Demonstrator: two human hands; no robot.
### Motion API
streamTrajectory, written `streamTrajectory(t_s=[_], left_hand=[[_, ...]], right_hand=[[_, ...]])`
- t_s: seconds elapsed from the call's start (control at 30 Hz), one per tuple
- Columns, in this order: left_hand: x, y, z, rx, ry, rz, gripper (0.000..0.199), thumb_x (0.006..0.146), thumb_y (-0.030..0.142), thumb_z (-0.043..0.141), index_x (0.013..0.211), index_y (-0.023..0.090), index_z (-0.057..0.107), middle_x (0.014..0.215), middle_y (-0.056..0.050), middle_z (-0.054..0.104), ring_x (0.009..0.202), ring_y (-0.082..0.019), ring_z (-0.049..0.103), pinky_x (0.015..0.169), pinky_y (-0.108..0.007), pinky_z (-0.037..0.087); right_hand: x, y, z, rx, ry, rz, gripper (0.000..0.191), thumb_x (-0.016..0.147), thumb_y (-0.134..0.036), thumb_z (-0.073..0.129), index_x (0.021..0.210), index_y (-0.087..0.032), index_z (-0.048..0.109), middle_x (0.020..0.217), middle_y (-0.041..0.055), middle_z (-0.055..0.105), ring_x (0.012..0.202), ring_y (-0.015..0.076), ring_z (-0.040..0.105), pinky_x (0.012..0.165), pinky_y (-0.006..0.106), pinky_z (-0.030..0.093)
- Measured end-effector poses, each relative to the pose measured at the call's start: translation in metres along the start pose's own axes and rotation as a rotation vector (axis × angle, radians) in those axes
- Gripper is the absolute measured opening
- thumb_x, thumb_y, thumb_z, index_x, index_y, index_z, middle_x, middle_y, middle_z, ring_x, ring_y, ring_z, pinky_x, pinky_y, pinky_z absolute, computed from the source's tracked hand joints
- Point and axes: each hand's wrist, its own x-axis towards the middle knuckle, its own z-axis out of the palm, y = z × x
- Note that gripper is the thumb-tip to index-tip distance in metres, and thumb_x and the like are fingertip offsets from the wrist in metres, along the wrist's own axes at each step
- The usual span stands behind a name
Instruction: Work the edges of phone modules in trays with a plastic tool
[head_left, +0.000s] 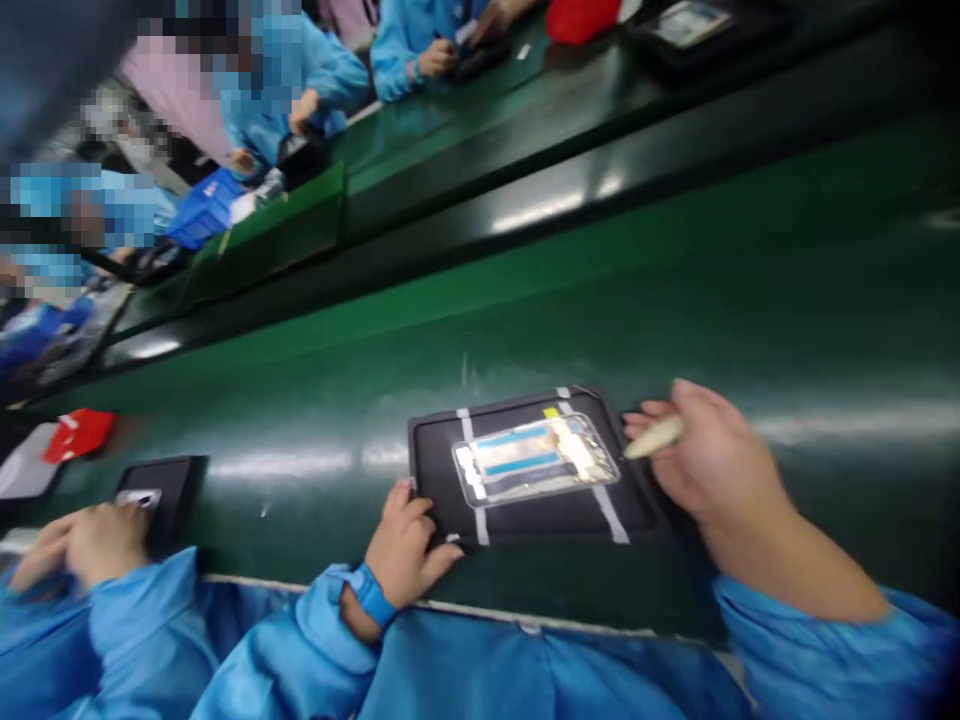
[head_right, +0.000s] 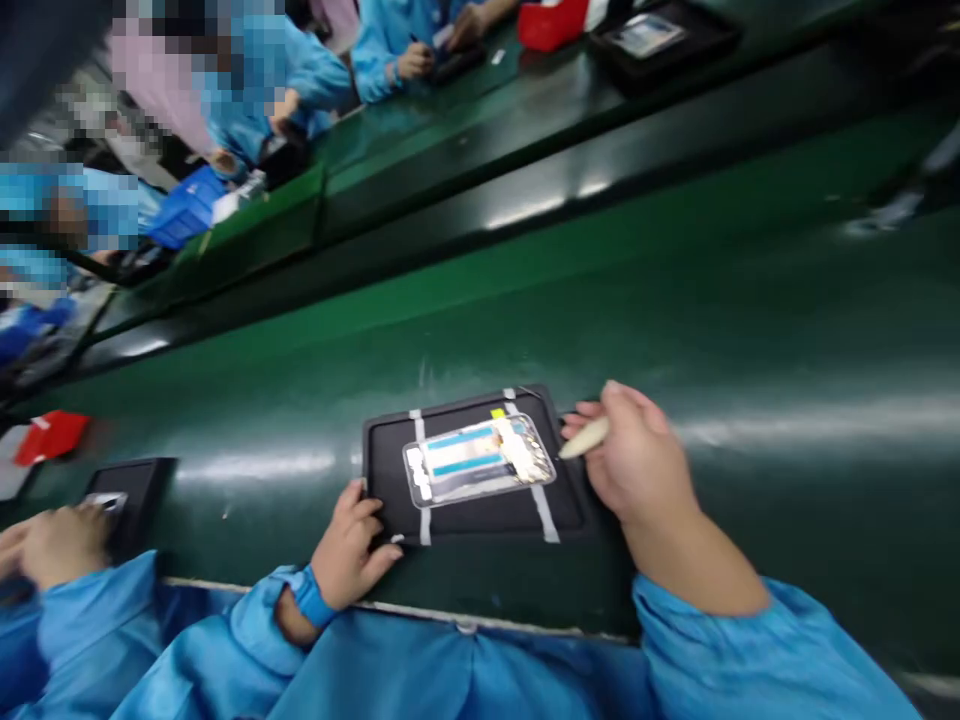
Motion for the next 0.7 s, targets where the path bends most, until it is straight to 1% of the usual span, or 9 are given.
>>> streamTrajectory(t_s=[0.1,0.17,0.2,0.27,0.3,0.4,0.47,0.6,0.7], left_hand=[[0.012,0.001,-0.005,0.022,0.044,-0.046,0.015,0.081,0.025,0.046,0.077,0.015,0.056,0.086,-0.009,0.059,0.102,-0.027,0.048,0.090,-0.055,0.038],[0.022,0.006,-0.007,0.040,0.070,-0.063,0.013,0.080,0.021,0.047,0.081,0.015,0.058,0.088,-0.008,0.058,0.104,-0.027,0.046,0.092,-0.054,0.036],[0.028,0.009,-0.007,0.048,0.074,-0.067,0.013,0.080,0.021,0.047,0.083,0.015,0.058,0.090,-0.008,0.057,0.105,-0.028,0.045,0.093,-0.054,0.036],[0.040,0.017,-0.005,0.052,0.065,-0.075,0.015,0.081,0.023,0.046,0.087,0.016,0.058,0.092,-0.007,0.057,0.106,-0.028,0.043,0.093,-0.054,0.035],[0.046,0.022,-0.004,0.050,0.052,-0.080,0.017,0.081,0.024,0.046,0.089,0.016,0.058,0.093,-0.007,0.057,0.106,-0.029,0.043,0.094,-0.054,0.034],[0.059,0.037,0.003,0.036,-0.009,-0.077,0.020,0.081,0.028,0.045,0.092,0.017,0.058,0.094,-0.006,0.057,0.105,-0.029,0.042,0.094,-0.053,0.033],[0.062,0.046,0.009,0.040,-0.048,-0.072,0.023,0.080,0.031,0.048,0.095,0.017,0.058,0.095,-0.007,0.057,0.104,-0.030,0.043,0.093,-0.053,0.034],[0.057,0.052,0.020,0.049,-0.080,-0.086,0.026,0.078,0.033,0.050,0.098,0.018,0.057,0.097,-0.008,0.057,0.102,-0.029,0.044,0.091,-0.051,0.035],[0.054,0.050,0.025,0.045,-0.085,-0.092,0.025,0.079,0.032,0.049,0.098,0.018,0.057,0.098,-0.008,0.057,0.102,-0.028,0.044,0.090,-0.049,0.037]], right_hand=[[-0.006,0.002,-0.008,0.114,0.083,0.090,0.013,0.076,-0.025,0.050,0.086,-0.023,0.043,0.064,-0.0046,0.051,0.049,0.0093,0.052,0.048,0.023,0.044],[-0.014,0.001,-0.014,0.018,0.110,0.030,0.018,0.074,-0.029,0.052,0.090,-0.023,0.046,0.070,-0.0033,0.054,0.050,0.0094,0.051,0.046,0.022,0.042],[-0.018,0.000,-0.016,-0.080,0.099,-0.025,0.021,0.074,-0.033,0.052,0.092,-0.022,0.047,0.073,-0.0020,0.055,0.051,0.0100,0.052,0.046,0.022,0.041],[-0.028,-0.003,-0.019,-0.370,0.015,-0.160,0.027,0.073,-0.038,0.052,0.094,-0.022,0.051,0.079,0.0015,0.058,0.059,0.0133,0.054,0.049,0.024,0.043],[-0.033,-0.006,-0.018,-0.545,-0.051,-0.233,0.027,0.074,-0.040,0.051,0.094,-0.021,0.053,0.083,0.0034,0.060,0.065,0.0157,0.056,0.054,0.026,0.044],[-0.046,-0.011,-0.010,-1.045,-0.286,-0.428,0.025,0.080,-0.034,0.043,0.093,-0.020,0.058,0.095,0.0070,0.061,0.087,0.0206,0.055,0.072,0.029,0.042],[-0.052,-0.011,-0.002,-1.271,-0.408,-0.503,0.027,0.083,-0.030,0.037,0.096,-0.019,0.059,0.098,0.0076,0.061,0.092,0.0209,0.054,0.076,0.029,0.039],[-0.053,-0.007,0.009,-1.524,-0.524,-0.516,0.028,0.085,-0.029,0.035,0.095,-0.018,0.059,0.090,0.0075,0.063,0.085,0.0194,0.056,0.071,0.026,0.039],[-0.051,-0.005,0.015,-1.591,-0.584,-0.502,0.028,0.084,-0.032,0.037,0.097,-0.019,0.059,0.090,0.0080,0.063,0.082,0.0200,0.057,0.068,0.026,0.039]])
